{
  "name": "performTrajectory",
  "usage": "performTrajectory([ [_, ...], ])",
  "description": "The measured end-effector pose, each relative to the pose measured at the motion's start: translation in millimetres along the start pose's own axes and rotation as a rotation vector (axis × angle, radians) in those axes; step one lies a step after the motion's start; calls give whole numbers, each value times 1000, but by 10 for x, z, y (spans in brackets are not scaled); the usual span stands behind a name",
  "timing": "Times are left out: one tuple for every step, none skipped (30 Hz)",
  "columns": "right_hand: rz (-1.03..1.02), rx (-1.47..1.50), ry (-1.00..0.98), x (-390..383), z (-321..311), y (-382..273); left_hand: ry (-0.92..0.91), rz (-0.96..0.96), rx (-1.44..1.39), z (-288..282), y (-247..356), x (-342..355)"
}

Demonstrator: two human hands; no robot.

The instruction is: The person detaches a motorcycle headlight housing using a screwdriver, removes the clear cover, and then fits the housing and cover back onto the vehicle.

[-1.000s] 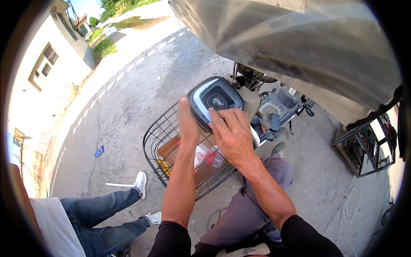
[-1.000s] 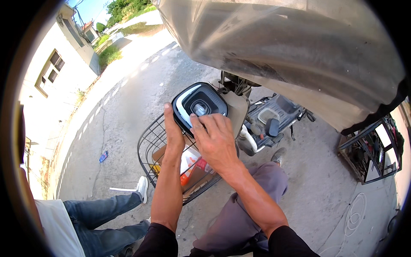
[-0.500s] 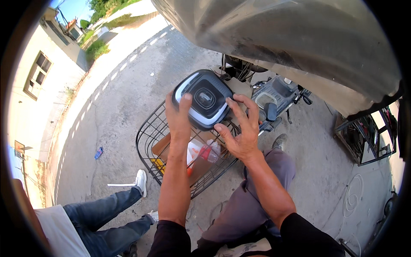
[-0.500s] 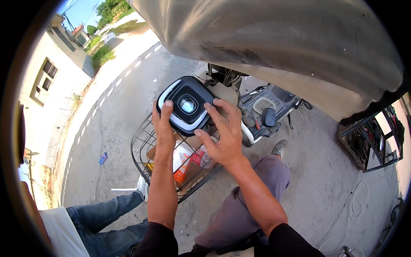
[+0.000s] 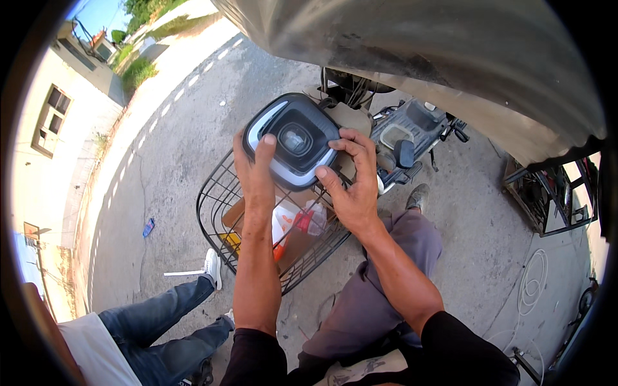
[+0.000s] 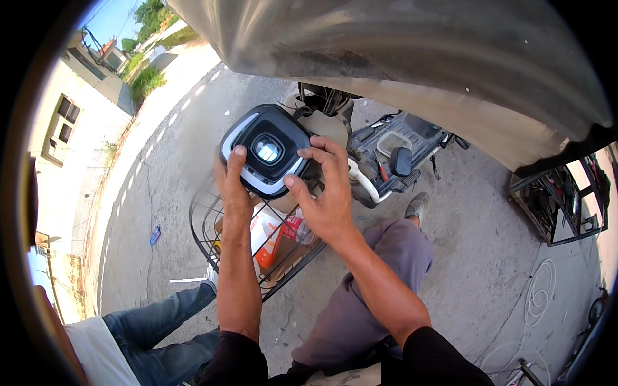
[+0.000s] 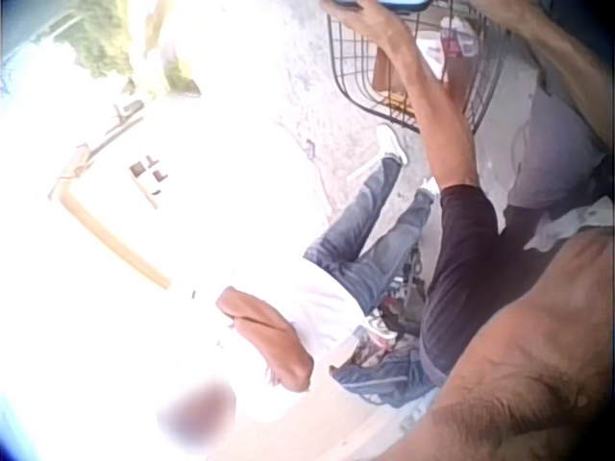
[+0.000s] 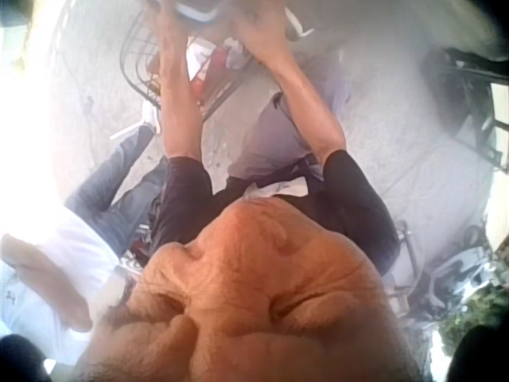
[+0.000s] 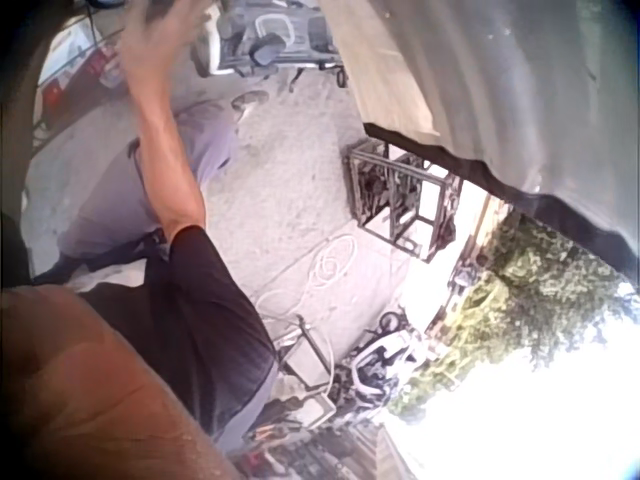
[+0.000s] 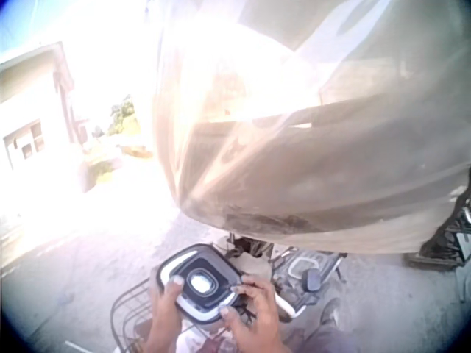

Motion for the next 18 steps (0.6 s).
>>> performTrajectory([
  [69, 98, -2, -5, 23, 69, 1, -7, -30, 4, 0, -2],
  [137, 196, -4, -17, 62, 137, 2, -14, -59, 12, 10, -6],
  [206, 294, -5, -29, 104, 194, 2, -21, -89, 19, 18, -7],
  [241, 347, 14, -38, 130, 201, 0, -17, -94, 19, 30, -10],
  [277, 399, 33, -43, 154, 190, -3, -13, -100, 19, 41, -7],
  [312, 451, 53, -51, 168, 189, -6, -10, -105, 18, 43, -7],
  [353, 481, 56, -51, 178, 200, 0, 7, -90, 16, 50, -6],
  [394, 511, 59, -52, 188, 214, 5, 23, -74, 12, 55, -7],
  [435, 540, 62, -61, 202, 233, 11, 40, -57, 5, 64, -11],
  [484, 574, 59, -75, 219, 254, 11, 43, -65, 10, 71, -13],
  [532, 607, 55, -96, 239, 273, 11, 45, -72, 13, 81, -16],
  [581, 641, 51, -120, 260, 288, 12, 48, -78, 12, 91, -19],
  [603, 693, 64, -131, 264, 282, 5, 51, -81, 17, 98, -16],
  [625, 745, 77, -141, 268, 266, -1, 53, -84, 22, 105, -13],
  [647, 796, 90, -145, 273, 249, -8, 55, -87, 28, 113, -9],
  [676, 793, 96, -152, 273, 237, -10, 58, -94, 29, 114, -10],
  [704, 790, 104, -158, 274, 222, -12, 61, -101, 30, 116, -8],
  [732, 786, 112, -171, 279, 222, -14, 63, -108, 32, 117, -6],
])
Point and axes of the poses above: each hand's wrist, its own x-axis towards the middle knuckle, its own z-axis out of the palm, y = z × x, the point moved 8 cm from there along x, towards the middle knuckle, and after that the axes turned 4 degrees about z, right-handed, at the moved point
